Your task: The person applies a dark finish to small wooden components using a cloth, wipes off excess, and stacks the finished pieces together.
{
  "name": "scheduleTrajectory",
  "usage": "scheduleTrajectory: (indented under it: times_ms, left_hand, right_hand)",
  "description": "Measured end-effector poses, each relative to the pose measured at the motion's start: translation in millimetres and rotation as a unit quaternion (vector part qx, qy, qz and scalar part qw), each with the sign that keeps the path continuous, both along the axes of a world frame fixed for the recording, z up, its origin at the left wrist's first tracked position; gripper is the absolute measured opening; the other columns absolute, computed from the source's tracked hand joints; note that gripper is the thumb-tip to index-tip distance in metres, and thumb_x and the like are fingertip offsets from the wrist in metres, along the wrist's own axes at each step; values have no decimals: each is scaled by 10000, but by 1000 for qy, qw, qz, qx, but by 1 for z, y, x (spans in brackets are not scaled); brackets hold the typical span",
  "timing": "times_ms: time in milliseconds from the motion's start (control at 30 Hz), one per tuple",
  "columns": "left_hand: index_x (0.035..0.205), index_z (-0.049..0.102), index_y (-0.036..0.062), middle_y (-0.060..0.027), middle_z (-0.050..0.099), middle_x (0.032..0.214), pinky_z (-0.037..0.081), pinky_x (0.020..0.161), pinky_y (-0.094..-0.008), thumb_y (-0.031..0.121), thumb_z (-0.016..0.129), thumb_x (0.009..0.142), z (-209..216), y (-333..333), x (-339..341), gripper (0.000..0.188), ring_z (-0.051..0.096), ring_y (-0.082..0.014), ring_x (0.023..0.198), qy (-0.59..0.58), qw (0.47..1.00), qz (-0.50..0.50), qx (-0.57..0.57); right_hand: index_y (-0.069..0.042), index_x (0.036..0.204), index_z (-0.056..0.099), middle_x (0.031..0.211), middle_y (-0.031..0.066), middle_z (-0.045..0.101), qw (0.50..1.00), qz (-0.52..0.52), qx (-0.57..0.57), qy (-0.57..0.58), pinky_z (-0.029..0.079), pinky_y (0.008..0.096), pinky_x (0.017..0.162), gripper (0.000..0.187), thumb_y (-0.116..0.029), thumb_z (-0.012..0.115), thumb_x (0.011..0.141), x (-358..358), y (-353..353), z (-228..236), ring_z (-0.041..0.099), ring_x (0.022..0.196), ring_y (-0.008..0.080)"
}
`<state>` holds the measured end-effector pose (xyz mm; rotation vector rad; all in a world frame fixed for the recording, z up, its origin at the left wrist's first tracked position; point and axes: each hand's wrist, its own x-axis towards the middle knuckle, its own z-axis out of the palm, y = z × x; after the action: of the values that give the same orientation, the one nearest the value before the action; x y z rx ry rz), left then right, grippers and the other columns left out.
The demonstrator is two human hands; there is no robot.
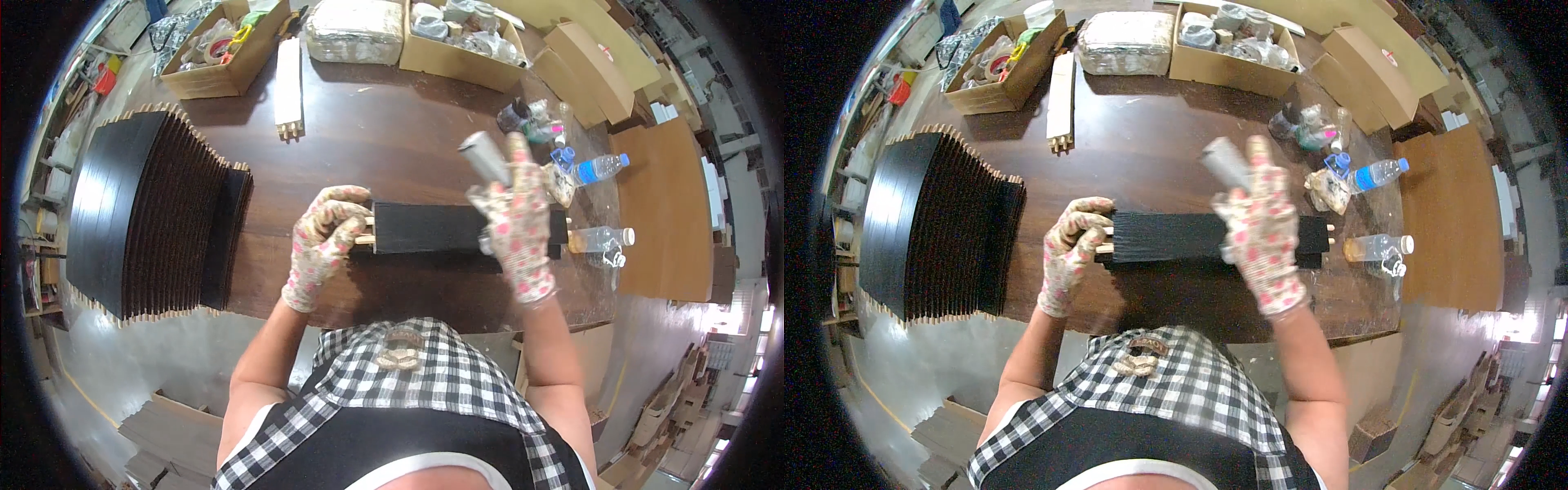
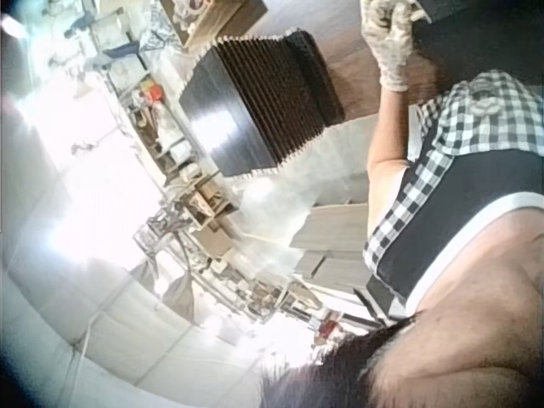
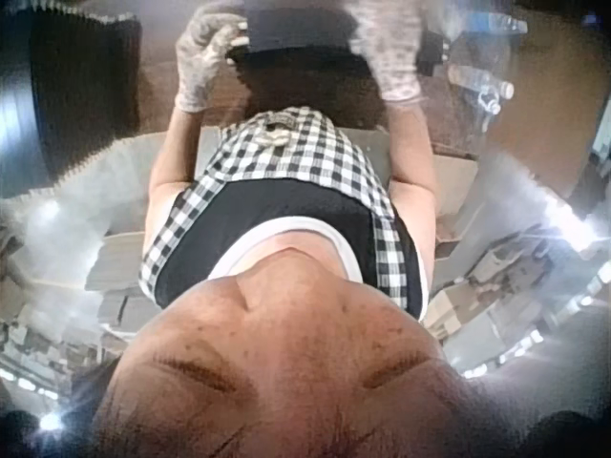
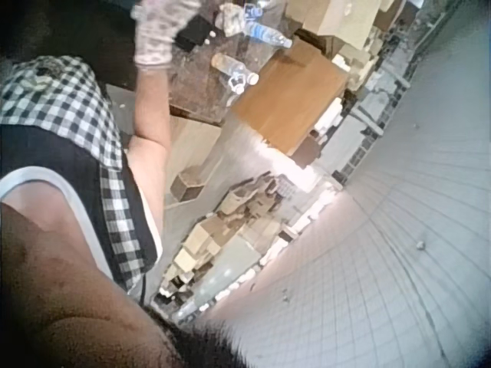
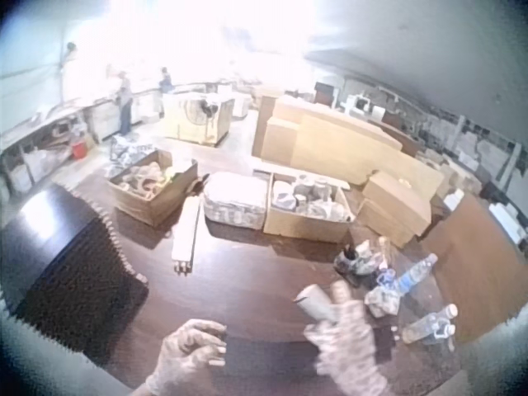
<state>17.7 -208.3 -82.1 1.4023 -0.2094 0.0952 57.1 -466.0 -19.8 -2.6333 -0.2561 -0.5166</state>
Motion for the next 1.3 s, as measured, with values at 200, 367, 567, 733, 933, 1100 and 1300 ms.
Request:
scheduleTrajectory:
  times_ms: [200,367,567,733,933,1100,1300]
  left_hand:
    - [1193,589,-42,-84,627,1180,479,920,-308,121,727,841,-34,1,-5,411,595,-150,1065,-18,997,26,-75]
    - [1062,654,-6,-129,645,1105,470,936,-358,168,706,847,-33,-2,-5,282,615,-245,1053,-86,988,101,79]
    - [953,664,-28,-125,622,1089,476,894,-321,9,594,887,-8,-7,0,102,599,-214,1041,-119,985,67,103]
    - [922,651,4,-129,621,1080,492,930,-371,71,620,901,0,-3,-3,77,574,-259,1109,-61,993,62,79]
    - [1197,579,20,-157,542,1271,414,1026,-435,238,681,872,56,-1,-1,405,512,-302,1213,-218,900,133,353]
    - [1230,587,56,-143,578,1271,404,1030,-427,300,808,680,99,-84,9,641,513,-332,1222,-240,773,-60,584]
    - [1279,543,78,-91,617,993,452,834,-418,89,682,781,72,-45,-1,517,581,-292,956,-229,798,80,552]
  right_hand:
    - [-59,1451,359,1146,215,552,985,165,41,-43,562,390,663,642,-63,613,862,-14,134,-13,638,853,331]
    - [-35,1468,325,1152,211,550,951,153,268,-6,535,409,764,689,6,608,841,-10,138,-9,626,938,341]
    - [-12,1443,352,1332,217,508,997,-26,-15,-76,480,423,970,580,-76,533,896,-3,0,-6,594,1083,348]
    - [-33,1469,327,1312,275,484,966,-241,73,53,395,437,1033,544,-82,477,948,3,-129,5,500,1203,398]
    - [-8,1446,364,1398,189,461,956,-204,172,-122,391,371,1045,536,-32,521,933,-16,-157,11,489,1239,277]
    - [-38,1444,380,1209,134,557,966,-100,210,-116,483,366,928,538,-45,544,931,-26,-92,27,586,1072,224]
    - [-26,1436,376,1148,155,604,938,-145,282,-141,567,317,747,469,-111,474,985,-40,-135,12,655,894,202]
